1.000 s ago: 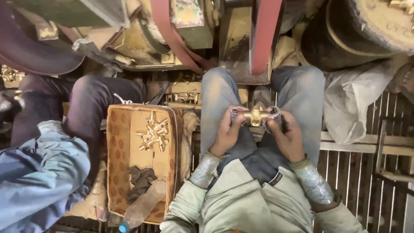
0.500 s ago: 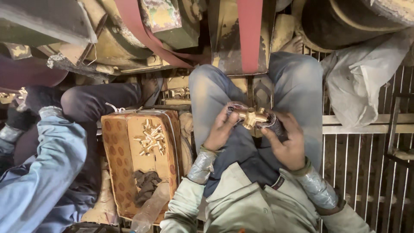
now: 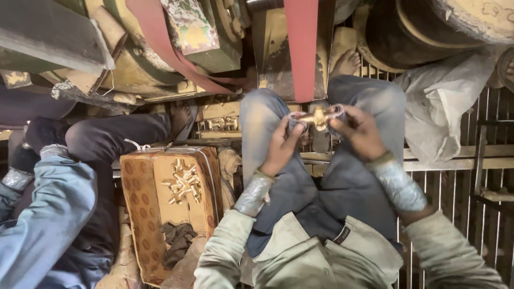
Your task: The person sits on the floor and repeatedly picks up small brass-colored metal parts from a wooden tray. They press each part against a moving red sanding belt to smooth its surface, then place it into a large container to the right.
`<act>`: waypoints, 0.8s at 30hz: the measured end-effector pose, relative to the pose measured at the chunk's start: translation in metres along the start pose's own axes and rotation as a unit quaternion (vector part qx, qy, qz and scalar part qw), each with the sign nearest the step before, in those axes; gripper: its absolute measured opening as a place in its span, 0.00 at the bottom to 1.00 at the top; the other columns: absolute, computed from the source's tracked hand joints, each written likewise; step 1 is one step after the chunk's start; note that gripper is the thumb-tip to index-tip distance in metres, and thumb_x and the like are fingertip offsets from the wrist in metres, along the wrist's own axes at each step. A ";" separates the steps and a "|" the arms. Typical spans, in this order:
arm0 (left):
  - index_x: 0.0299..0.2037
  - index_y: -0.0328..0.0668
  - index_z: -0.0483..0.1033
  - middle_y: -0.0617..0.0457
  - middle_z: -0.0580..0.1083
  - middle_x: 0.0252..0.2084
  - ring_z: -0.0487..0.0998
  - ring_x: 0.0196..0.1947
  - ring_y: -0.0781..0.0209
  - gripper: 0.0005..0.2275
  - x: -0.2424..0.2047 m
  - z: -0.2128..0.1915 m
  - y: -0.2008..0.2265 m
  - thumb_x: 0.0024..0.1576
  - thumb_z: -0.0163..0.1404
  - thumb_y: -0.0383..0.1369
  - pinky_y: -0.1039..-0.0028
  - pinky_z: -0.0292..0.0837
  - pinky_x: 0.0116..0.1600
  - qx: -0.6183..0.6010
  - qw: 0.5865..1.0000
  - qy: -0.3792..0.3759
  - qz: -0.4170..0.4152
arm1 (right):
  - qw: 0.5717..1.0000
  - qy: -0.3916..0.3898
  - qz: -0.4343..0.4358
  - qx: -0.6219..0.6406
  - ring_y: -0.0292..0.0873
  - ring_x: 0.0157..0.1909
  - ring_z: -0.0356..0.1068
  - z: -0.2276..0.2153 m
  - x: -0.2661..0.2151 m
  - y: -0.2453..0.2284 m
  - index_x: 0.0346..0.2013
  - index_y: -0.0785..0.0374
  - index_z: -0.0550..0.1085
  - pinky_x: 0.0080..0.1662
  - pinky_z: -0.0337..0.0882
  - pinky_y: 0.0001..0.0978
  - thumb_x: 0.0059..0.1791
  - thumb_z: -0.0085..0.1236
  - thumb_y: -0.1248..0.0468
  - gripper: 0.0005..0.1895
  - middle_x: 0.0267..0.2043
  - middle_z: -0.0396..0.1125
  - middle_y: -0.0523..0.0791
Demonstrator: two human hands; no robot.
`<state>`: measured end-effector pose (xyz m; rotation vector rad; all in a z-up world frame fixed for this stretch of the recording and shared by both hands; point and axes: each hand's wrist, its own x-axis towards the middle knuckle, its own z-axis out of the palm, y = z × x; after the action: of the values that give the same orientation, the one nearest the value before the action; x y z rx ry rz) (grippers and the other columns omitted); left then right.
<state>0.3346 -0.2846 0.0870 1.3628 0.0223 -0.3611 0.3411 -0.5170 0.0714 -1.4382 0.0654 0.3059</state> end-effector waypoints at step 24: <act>0.46 0.42 0.73 0.57 0.75 0.37 0.74 0.33 0.69 0.08 0.081 0.012 -0.107 0.66 0.42 0.33 0.78 0.68 0.37 -0.350 0.921 0.166 -0.032 | 0.935 0.150 -0.161 -0.278 0.48 0.35 0.67 0.036 0.042 -0.001 0.45 0.68 0.78 0.40 0.67 0.37 0.47 0.69 0.64 0.15 0.34 0.67 0.50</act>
<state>0.3802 -0.3328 -0.0298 0.6965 0.4411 -0.1430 0.3769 -0.4748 0.0679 -2.0186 -0.0125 -0.1891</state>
